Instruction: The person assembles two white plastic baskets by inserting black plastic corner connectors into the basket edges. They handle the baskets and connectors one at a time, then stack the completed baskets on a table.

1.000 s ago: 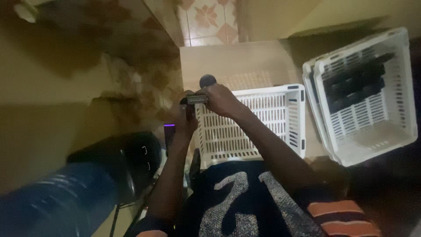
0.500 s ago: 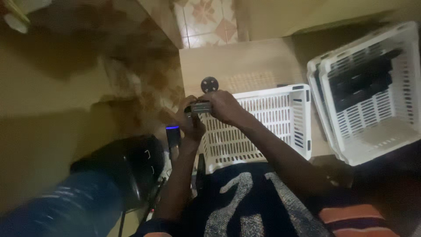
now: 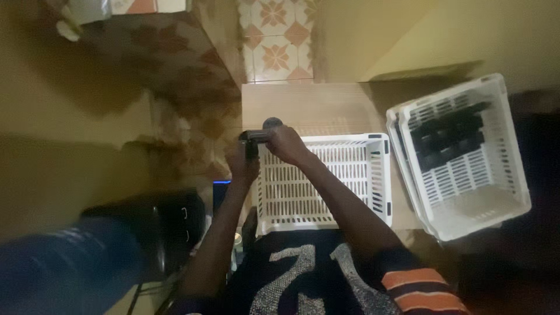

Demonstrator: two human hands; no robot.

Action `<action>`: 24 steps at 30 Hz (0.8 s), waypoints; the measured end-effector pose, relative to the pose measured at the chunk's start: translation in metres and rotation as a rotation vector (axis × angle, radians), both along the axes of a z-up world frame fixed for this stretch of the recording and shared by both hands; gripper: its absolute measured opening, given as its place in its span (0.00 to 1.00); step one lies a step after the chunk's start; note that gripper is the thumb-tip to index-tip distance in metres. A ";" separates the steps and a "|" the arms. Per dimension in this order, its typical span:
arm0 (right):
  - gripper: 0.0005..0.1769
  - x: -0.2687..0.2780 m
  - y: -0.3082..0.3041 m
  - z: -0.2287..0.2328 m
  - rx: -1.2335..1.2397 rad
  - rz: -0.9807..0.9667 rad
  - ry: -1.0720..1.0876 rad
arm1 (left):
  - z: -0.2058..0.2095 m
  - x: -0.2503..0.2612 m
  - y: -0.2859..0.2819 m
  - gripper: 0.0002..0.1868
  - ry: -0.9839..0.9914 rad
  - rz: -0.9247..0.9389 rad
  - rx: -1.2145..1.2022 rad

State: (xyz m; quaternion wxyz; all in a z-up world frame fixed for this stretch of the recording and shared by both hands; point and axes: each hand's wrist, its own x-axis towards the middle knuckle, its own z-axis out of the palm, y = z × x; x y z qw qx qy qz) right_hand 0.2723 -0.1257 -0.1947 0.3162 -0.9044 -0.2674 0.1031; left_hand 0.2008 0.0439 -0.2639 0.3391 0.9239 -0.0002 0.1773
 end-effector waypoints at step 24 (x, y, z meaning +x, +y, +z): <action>0.06 -0.021 -0.007 -0.030 0.055 -0.157 0.193 | 0.055 -0.024 0.013 0.26 0.239 -0.294 -0.260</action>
